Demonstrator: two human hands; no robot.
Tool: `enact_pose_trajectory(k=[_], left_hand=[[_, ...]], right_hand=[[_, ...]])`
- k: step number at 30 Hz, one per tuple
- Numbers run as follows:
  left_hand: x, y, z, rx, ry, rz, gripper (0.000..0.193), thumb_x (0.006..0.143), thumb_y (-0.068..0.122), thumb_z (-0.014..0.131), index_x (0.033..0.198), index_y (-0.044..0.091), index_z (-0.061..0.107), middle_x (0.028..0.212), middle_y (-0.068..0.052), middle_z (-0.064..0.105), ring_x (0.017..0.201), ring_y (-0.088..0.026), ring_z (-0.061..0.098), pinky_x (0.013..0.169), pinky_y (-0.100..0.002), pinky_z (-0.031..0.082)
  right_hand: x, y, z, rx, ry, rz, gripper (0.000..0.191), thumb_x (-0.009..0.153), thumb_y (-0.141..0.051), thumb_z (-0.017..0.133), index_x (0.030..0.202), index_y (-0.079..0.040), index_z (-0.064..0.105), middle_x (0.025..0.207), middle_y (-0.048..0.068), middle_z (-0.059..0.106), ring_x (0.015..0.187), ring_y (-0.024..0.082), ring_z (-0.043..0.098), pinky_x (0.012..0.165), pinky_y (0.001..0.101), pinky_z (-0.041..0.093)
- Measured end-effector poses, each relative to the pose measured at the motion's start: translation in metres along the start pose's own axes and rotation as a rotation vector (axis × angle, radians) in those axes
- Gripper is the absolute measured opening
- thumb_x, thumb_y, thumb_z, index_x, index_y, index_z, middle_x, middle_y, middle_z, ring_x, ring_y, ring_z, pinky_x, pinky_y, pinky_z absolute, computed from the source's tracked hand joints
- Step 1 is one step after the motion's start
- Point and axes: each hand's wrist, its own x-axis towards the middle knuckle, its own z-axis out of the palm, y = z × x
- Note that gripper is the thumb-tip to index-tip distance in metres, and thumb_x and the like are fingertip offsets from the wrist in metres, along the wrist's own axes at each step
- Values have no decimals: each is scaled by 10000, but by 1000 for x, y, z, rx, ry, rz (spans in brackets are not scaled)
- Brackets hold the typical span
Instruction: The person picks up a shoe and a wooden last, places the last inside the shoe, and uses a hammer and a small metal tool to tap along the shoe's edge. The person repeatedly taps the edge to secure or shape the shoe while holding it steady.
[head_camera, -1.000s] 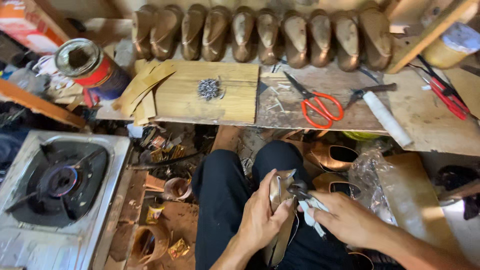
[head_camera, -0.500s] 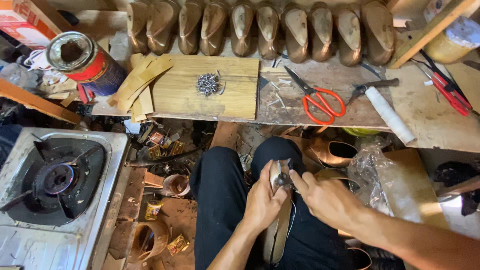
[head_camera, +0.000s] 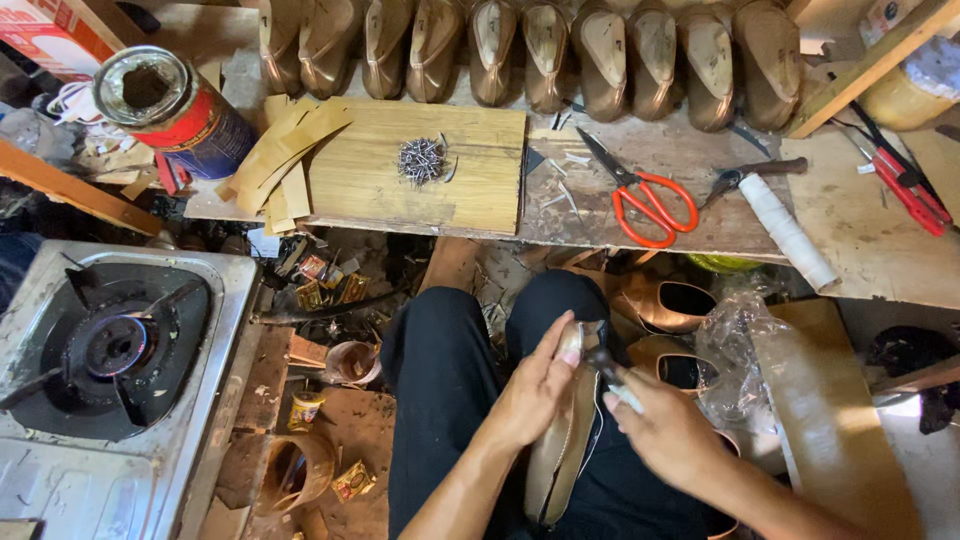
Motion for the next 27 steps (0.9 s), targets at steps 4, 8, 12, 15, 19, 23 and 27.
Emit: enact_pose_trajectory(k=[4,8,12,15,19,23,27], left_hand=[[-9,13,14,202,84,78,580,1032,302,495,1545,52,390,1274,-272,661,1196,-417,644,1014,-432,485],[-9,17,27,282,117,147,604,999,266,527,1536,27,389,1255,-269,673,1152,-430,659,996,-453,501],[-9,10,25,277,89,137,641,988,245,551,1556,18,360,1264,-270,655,1171,-417,646,1017,-446,487],[-6,-2,8,80,-29,123,668,997,213,548,1588,25,299,1347,-241,622,1250,-374,598,1066,-418,436],[7,-9,-9,-198,-107,68,592,1080,241,506,1603,36,318,1478,-216,575,1379,-305,525,1135,-382,365],[7,1,-2,1,3,-122,561,1019,291,430,1543,93,434,1212,-222,705,1144,-311,686,1007,-361,481],[-1,18,9,89,55,14,507,1054,288,430,1498,43,456,1170,-259,711,1114,-392,690,970,-424,499]], right_hand=[[13,-2,-40,44,-277,87,222,897,-202,635,1068,-80,706,868,111,758,833,265,740,764,409,553],[23,-24,-80,-334,-396,-67,229,881,-180,650,1084,-76,669,980,100,696,926,312,694,796,454,524],[24,-46,-91,-621,-450,-202,680,826,-93,617,1483,-71,443,1118,124,609,840,357,692,721,476,560],[22,-46,-71,-766,-386,-152,750,852,-85,613,1563,-87,373,1123,131,578,750,347,698,660,469,576],[15,-27,-21,-610,-39,-294,747,821,-92,661,1521,2,418,1002,178,568,639,338,672,551,452,577],[1,-9,10,-350,304,-374,664,768,-97,669,1410,-25,516,896,135,581,656,336,644,574,442,544],[-4,-1,-4,-84,15,37,514,891,-205,684,1390,-126,588,902,106,651,709,286,698,674,418,547]])
